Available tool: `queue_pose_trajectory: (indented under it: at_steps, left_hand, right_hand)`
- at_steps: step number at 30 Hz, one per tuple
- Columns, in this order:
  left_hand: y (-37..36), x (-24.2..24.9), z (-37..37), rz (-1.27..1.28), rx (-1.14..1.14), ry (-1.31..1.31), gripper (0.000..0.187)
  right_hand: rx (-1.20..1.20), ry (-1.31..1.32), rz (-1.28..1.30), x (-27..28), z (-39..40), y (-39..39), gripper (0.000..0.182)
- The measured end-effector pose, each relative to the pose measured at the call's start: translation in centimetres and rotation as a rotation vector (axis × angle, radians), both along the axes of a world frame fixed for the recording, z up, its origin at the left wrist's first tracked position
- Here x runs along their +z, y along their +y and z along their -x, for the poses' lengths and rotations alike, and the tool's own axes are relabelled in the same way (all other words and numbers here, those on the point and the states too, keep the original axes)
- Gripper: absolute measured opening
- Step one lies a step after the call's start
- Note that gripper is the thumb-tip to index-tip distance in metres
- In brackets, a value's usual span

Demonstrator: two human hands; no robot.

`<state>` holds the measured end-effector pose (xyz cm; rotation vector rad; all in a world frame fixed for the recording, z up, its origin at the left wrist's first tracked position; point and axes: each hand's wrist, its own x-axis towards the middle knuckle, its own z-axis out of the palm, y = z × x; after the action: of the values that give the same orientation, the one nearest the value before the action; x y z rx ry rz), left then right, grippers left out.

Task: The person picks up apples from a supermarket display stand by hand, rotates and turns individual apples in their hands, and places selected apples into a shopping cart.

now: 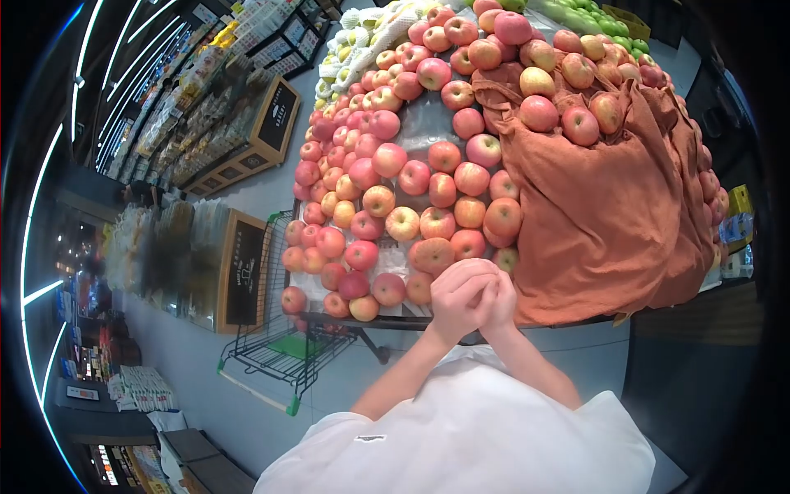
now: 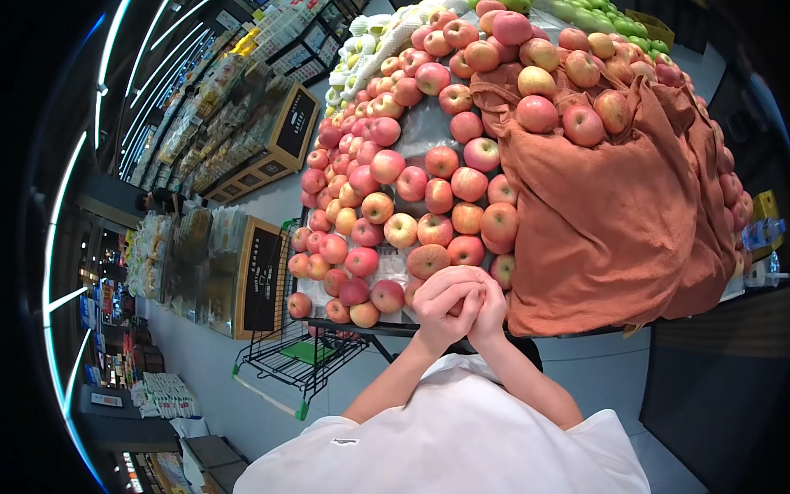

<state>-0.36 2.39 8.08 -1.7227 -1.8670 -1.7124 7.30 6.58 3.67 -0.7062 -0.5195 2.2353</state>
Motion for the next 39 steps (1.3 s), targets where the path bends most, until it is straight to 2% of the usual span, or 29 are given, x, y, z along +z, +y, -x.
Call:
queue_pose_trajectory:
  at_steps: [2, 3, 6, 7, 10, 11, 14, 18, 19, 21, 23, 26, 29, 32, 33, 34, 35, 36, 37, 39]
  left_hand:
    - [0.0, -1.0, -0.1, 0.005, 0.014, 0.018, 0.016]
    - [0.0, -1.4, -0.2, 0.008, 0.019, 0.028, 0.019]
    - [-0.6, -1.7, -1.3, 0.141, 0.096, -0.147, 0.036]
    - [-0.9, -2.3, -1.4, 0.188, 0.068, -0.177, 0.051]
    - [-1.8, -3.5, -2.1, 0.3, 0.147, -0.474, 0.056]
    - [-1.9, -4.1, -1.7, 0.331, 0.154, -0.518, 0.05]
    - [-2.4, -5.7, 0.2, 0.224, -0.089, -1.47, 0.045]
    - [-3.6, -4.9, 1.4, 0.281, -0.106, -1.218, 0.033]
    - [-4.0, -5.2, 2.0, 0.306, -0.122, -1.147, 0.03]
    - [-4.8, -4.9, 2.1, 0.361, -0.132, -1.089, 0.029]
    - [-5.1, -4.4, 1.9, 0.377, -0.121, -0.981, 0.03]
    - [-5.0, -3.1, 1.4, 0.37, -0.095, -0.756, 0.038]
    - [-4.8, -1.2, 1.7, 0.427, -0.083, -0.54, 0.052]
    - [-4.7, 0.4, 2.8, 0.458, -0.214, -0.369, 0.051]
    - [-4.7, 1.0, 3.7, 0.538, -0.361, -0.335, 0.054]
    - [-4.5, 1.2, 3.9, 0.524, -0.4, -0.447, 0.054]
    - [-4.3, 1.4, 3.8, 0.507, -0.441, -0.557, 0.055]
    - [-4.0, 1.6, 4.0, 0.491, -0.481, -0.662, 0.055]
    - [-3.8, 1.6, 4.5, 0.458, -0.509, -1.002, 0.058]
    - [-2.8, 2.0, 6.0, 0.308, -0.442, -1.448, 0.07]
  right_hand:
    - [-0.058, -0.034, -0.289, -2.0, 0.1, 0.5, 0.037]
    - [-0.087, -0.002, -0.315, -1.6, 0.0, 0.6, 0.035]
    - [-0.21, -0.272, -0.447, -1.5, 0.0, 1.3, 0.032]
    - [-0.242, -0.261, -0.483, -1.4, 0.0, 1.4, 0.03]
    - [-0.257, -0.296, -0.776, 0.1, -0.1, 1.4, 0.026]
    - [-0.225, -0.317, -0.793, 0.5, -0.2, 1.4, 0.026]
    - [-0.07, -0.312, -0.958, 0.4, -0.2, 1.5, 0.03]
    - [-0.048, -0.358, -1.298, 1.6, 0.4, 2.4, 0.038]
    - [0.046, -0.356, -1.228, 1.6, 0.4, 2.4, 0.054]
    - [0.103, -0.329, -1.122, 1.7, 0.4, 2.4, 0.066]
    - [0.164, -0.272, -1.005, 1.3, 0.4, 2.7, 0.086]
    - [0.169, -0.035, -0.651, 1.5, 0.9, 2.3, 0.087]
    - [0.257, 0.099, -0.278, 1.8, 0.3, 2.4, 0.078]
    - [0.259, 0.143, 0.003, 1.7, 0.0, 2.6, 0.069]
    - [0.28, 0.159, 0.09, 0.8, -0.1, 3.4, 0.067]
    - [0.297, 0.174, 0.172, 0.4, -0.2, 4.2, 0.065]
    - [0.239, 0.156, 0.219, 0.6, -0.5, 4.7, 0.05]
    - [0.202, 0.136, 0.13, 0.3, -0.8, 5.0, 0.045]
    - [0.164, 0.119, 0.044, -0.4, -1.2, 5.4, 0.039]
    - [0.13, 0.104, -0.042, 0.0, -2.1, 5.2, 0.024]
